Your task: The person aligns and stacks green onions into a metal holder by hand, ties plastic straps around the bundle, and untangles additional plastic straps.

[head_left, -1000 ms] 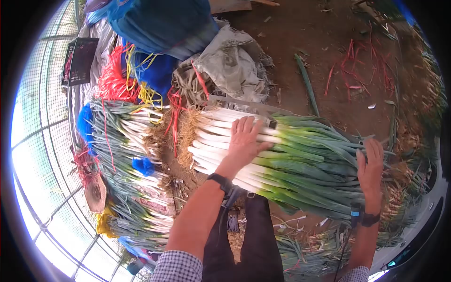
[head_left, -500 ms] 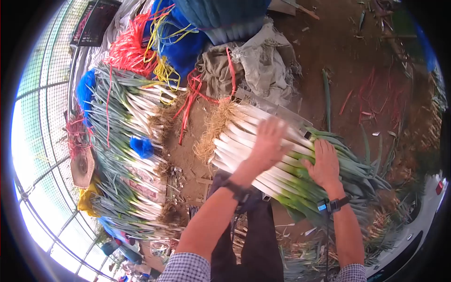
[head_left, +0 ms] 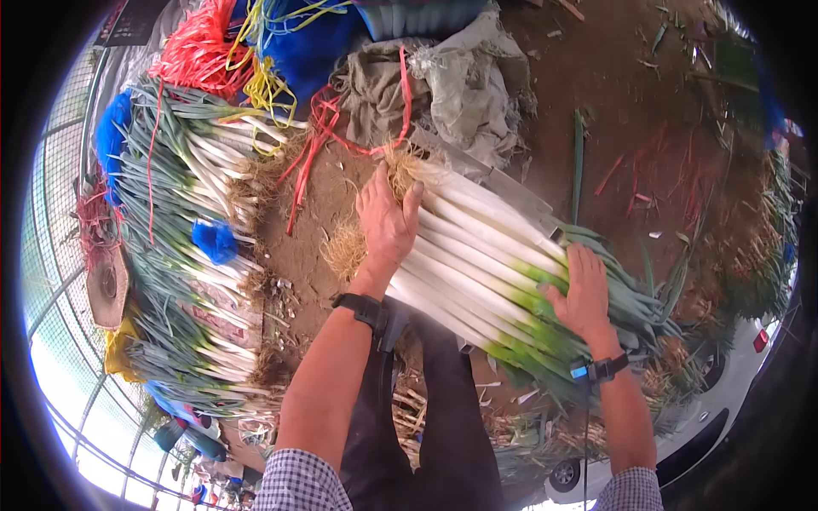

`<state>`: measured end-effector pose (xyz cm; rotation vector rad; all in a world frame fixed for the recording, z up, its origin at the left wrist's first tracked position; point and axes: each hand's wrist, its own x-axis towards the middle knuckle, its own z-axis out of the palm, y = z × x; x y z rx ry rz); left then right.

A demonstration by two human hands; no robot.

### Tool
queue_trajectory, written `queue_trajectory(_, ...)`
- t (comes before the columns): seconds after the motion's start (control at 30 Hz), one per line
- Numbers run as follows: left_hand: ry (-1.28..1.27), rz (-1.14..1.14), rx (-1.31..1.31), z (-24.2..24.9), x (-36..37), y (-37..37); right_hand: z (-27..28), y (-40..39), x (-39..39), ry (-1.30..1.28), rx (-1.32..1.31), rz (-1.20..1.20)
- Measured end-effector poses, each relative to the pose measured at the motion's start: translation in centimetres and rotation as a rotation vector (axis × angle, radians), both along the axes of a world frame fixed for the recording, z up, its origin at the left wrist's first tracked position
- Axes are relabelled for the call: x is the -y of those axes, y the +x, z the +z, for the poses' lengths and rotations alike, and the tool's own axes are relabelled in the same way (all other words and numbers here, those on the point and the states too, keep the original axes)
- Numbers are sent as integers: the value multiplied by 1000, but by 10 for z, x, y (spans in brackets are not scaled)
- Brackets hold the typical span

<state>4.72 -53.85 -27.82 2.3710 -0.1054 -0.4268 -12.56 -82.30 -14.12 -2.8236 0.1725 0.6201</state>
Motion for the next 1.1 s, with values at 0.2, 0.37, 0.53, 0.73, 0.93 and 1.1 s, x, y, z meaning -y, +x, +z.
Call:
queue_trajectory(0.2, 240, -282, 279, 18, 10, 2, 1, -1, -9, -87, 15, -25)
queue_trajectory(0.37, 141, -426, 175, 19, 11, -7, -3, -16, -11, -54, -3, -92)
queue_trajectory(0.53, 135, -434, 161, 17, 7, -1, -9, -9, -7, -51, -31, -86)
queue_trajectory(0.73, 99, -508, 185, 25, 15, -5, -15, -14, -9, -99, -31, -87)
queue_trajectory(0.93, 53, -459, 199, 23, 10, -2, 4, 8, -7, -13, -143, -62)
queue_trajectory(1.1, -31, -397, 213, 21, 6, -4, 20, 82, -77, 125, 201, 132)
